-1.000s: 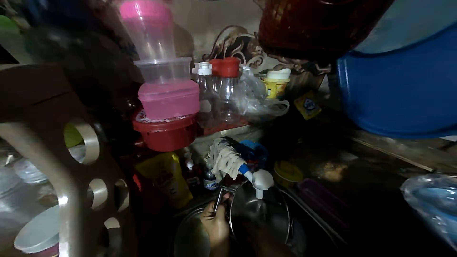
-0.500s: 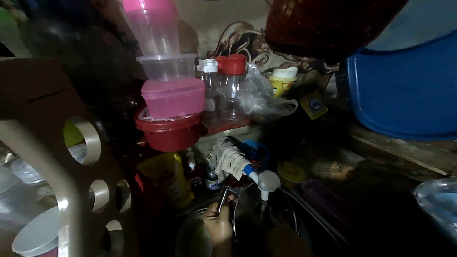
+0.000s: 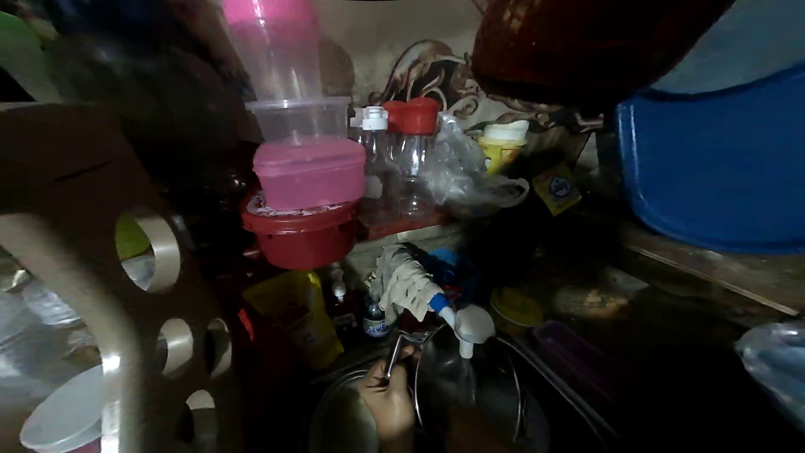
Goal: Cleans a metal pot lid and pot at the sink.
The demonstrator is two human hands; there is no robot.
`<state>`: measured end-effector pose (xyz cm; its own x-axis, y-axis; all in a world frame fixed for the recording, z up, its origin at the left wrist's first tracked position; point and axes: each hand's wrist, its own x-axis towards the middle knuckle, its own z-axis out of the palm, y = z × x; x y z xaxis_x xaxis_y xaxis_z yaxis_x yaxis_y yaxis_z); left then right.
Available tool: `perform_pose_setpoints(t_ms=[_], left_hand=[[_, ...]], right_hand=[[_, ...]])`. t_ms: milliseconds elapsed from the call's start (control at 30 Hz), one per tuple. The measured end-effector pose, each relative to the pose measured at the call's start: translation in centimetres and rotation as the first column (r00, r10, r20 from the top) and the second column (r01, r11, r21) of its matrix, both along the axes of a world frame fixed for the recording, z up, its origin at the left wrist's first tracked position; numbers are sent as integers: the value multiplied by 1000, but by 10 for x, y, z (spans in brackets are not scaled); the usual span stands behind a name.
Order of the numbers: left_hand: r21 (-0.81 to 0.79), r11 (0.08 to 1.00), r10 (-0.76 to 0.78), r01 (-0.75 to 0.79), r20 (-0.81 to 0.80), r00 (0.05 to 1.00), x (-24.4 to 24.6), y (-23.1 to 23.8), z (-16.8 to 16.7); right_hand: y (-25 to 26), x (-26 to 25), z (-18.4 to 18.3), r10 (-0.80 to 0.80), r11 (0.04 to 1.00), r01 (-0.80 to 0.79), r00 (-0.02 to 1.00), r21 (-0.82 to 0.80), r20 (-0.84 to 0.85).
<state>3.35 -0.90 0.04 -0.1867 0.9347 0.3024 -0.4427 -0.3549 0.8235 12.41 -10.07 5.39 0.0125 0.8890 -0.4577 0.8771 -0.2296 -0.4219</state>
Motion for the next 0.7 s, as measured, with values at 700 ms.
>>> perform_pose_setpoints(t_ms=[700], left_hand=[[-75,991,-123,112,-163,979,-14,-10,10]], right_hand=[[-30,17,-38,38,973,9,979,232,-198]])
